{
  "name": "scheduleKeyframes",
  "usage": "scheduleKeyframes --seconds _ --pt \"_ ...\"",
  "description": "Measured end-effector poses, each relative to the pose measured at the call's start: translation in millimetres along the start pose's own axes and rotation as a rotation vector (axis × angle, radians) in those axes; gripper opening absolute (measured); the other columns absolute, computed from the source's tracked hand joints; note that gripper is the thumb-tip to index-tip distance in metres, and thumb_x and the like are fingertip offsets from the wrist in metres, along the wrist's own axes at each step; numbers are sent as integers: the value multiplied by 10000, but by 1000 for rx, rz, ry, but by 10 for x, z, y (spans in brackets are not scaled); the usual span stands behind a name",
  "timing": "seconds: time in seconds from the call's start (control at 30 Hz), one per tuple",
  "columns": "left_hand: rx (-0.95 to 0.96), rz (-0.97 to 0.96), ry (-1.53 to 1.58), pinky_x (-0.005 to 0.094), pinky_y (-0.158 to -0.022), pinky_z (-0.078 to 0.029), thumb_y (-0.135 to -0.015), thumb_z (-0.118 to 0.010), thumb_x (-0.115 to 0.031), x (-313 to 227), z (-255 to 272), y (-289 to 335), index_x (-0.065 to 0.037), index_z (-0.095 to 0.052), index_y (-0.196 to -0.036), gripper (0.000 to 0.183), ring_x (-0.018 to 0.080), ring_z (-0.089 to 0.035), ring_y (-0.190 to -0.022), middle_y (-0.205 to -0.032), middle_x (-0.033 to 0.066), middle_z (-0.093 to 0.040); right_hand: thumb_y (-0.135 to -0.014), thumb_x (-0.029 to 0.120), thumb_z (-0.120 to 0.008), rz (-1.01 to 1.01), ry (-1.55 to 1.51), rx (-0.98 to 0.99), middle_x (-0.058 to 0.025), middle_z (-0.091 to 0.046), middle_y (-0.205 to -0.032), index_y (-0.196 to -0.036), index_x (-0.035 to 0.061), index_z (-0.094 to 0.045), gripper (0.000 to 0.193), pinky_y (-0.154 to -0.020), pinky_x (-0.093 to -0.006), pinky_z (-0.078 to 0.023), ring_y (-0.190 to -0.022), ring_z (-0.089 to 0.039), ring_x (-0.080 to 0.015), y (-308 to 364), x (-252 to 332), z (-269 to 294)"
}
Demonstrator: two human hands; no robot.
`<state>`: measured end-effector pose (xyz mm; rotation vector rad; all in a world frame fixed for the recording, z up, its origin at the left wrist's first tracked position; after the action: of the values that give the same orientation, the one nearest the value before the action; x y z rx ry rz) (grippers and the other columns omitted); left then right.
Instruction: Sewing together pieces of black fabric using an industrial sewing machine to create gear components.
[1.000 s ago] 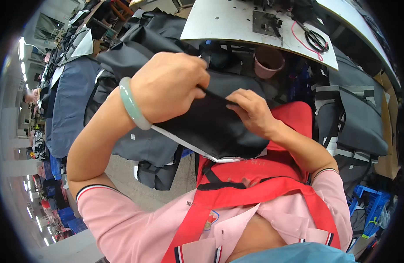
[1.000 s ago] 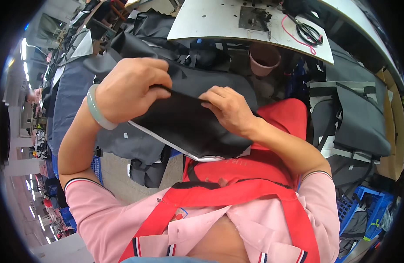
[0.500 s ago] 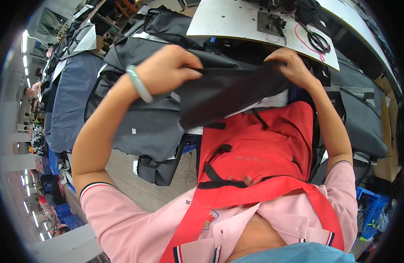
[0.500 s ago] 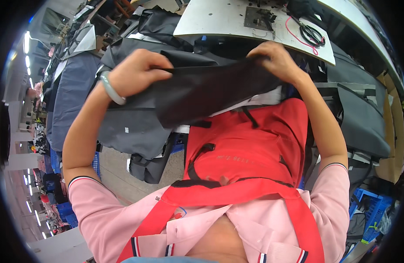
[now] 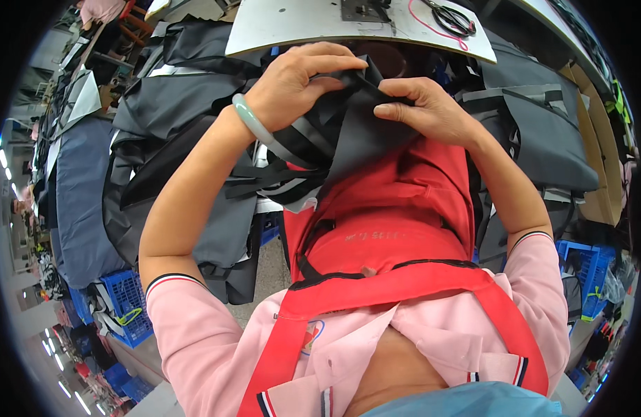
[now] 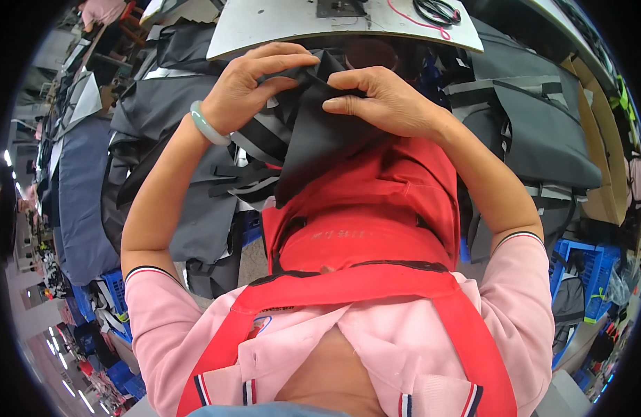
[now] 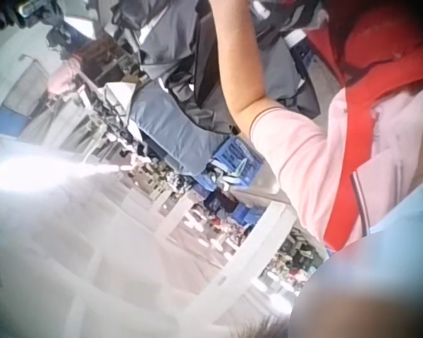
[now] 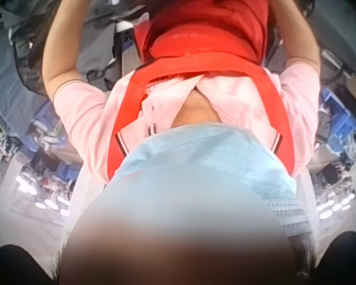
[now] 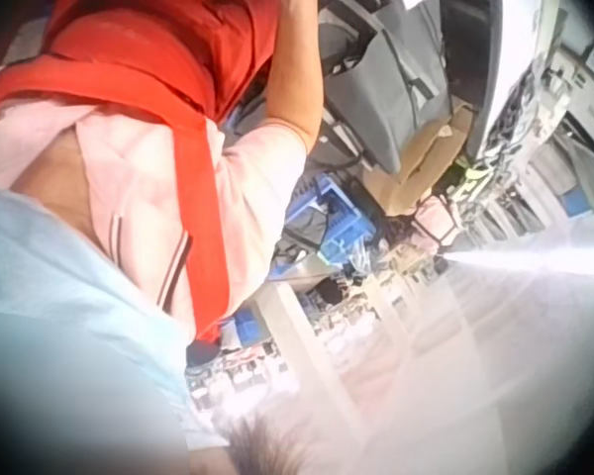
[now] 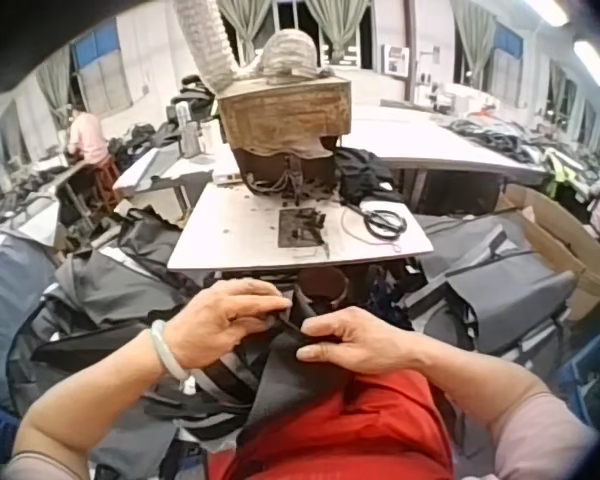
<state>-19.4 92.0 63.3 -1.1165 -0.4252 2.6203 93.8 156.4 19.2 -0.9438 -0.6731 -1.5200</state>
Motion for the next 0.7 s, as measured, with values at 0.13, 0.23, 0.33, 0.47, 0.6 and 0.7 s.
scheduleKeyframes --seconds 0.13,0.23,0.33,0.47,0.6,0.7 --pt "41 -212 -257 319 -927 -454 -809 -655 -17 -93 -149 -231 -26 -667 -1054 245 186 -579 -1089 -1210 80 -611 -917 197 -641 -2 -5 4 5 -408 -696 -856 -5 -543 233 -643 -234 -375 -704 -390 -43 46 -82 108" --pt "338 311 201 200 -744 -428 -872 -659 -109 320 -305 -337 -15 -664 -988 149 44 -540 -815 -856 -21 -627 -927 187 -626 -144 -159 -66 64 -470 -731 -892 -1 -597 193 -656 -214 -378 -720 -419 -31 33 -232 342" --pt "281 319 268 173 -682 -428 -929 -623 -179 329 -210 -505 6 -660 -987 198 17 -530 -749 -813 -41 -616 -940 248 -613 -82 -126 -167 68 -488 -743 -908 9 -613 241 -641 -210 -365 -723 -425 -22 -37 -217 592" --pt "193 471 613 170 -693 -462 -940 -611 -189 493 -153 -644 0 -665 -992 203 26 -581 -771 -830 -23 -651 -887 326 -681 -2 -56 -297 21 -617 -798 -1003 7 -672 339 -696 -199 -439 -752 -538 -48 -184 -156 860" --pt "21 510 769 182 -673 -508 -938 -613 -168 712 -45 -828 -6 -672 -993 180 64 -635 -739 -876 21 -685 -839 272 -734 -63 -202 -334 9 -659 -837 -1007 19 -692 307 -688 -195 -463 -752 -583 -53 -447 -257 1060" --pt "-69 541 809 195 -665 -526 -936 -610 -151 952 18 -966 1 -666 -1017 181 81 -648 -717 -885 40 -691 -834 270 -735 -91 -320 -327 8 -664 -835 -999 16 -691 307 -683 -188 -464 -750 -592 -51 -661 -410 1175"
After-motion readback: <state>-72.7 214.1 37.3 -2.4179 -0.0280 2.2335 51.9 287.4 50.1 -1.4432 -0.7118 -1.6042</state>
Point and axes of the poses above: each hand's wrist, its own y-axis away from the middle knuckle, its own z-axis out of the back of the hand, x = y × z, the point moved 9 cm from there along -y, towards the middle knuckle
